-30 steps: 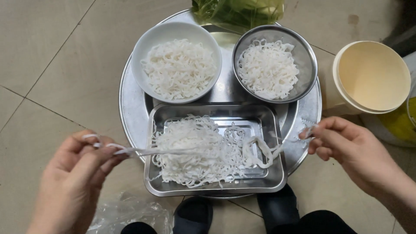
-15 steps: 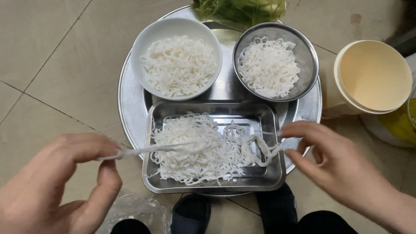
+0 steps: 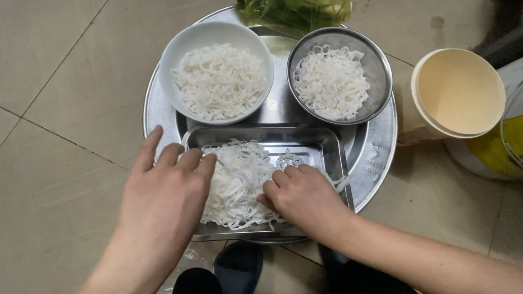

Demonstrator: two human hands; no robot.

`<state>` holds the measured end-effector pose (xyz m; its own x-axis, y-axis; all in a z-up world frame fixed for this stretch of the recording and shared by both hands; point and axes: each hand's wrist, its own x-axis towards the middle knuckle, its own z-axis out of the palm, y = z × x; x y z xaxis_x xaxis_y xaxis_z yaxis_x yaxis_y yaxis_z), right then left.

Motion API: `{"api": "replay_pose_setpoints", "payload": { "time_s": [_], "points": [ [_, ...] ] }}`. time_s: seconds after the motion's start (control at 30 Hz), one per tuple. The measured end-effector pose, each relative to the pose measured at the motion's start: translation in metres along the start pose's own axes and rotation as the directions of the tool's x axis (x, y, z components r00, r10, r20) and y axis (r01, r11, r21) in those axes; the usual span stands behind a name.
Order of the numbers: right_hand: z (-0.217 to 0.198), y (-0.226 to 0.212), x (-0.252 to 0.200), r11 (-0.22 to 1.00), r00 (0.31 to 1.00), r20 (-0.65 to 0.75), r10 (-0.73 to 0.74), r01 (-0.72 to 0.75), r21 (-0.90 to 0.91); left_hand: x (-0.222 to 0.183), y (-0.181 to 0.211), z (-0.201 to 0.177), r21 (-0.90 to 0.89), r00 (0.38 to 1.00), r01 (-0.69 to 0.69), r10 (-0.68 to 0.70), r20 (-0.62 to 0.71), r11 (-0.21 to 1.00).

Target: Manually separating clumps of white noodles and placing them into bowls and a metal tray.

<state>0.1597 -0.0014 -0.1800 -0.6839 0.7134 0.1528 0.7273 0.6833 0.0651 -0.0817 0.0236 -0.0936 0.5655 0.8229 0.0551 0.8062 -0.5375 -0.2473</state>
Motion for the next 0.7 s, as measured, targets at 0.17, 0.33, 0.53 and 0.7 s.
{"api": "replay_pose_setpoints", "payload": {
  "time_s": [0.17, 0.33, 0.53, 0.7],
  "points": [
    [0.006, -0.009, -0.021, 0.998, 0.987, 0.151, 0.051, -0.054, 0.020, -0.002, -0.004, -0.016, 0.043, 0.988, 0.091, -0.085, -0.125, 0.995],
    [0.001, -0.016, -0.039, 0.978, 0.996, -0.080, 0.046, -0.029, 0.207, 0.001, -0.001, -0.038, -0.246, 0.870, -0.026, -0.099, -0.483, 0.969],
    [0.019, -0.019, -0.059, 0.975, 0.991, 0.063, 0.117, -0.127, 0.181, -0.004, 0.004, -0.018, -0.527, 0.907, 0.056, -0.264, -0.327, 0.848],
    [0.003, -0.005, -0.063, 0.750, 0.938, 0.235, 0.255, -0.345, 0.564, -0.012, 0.013, 0.018, -0.728, 0.919, 0.380, -0.320, 0.229, 0.571]
  ]
}}
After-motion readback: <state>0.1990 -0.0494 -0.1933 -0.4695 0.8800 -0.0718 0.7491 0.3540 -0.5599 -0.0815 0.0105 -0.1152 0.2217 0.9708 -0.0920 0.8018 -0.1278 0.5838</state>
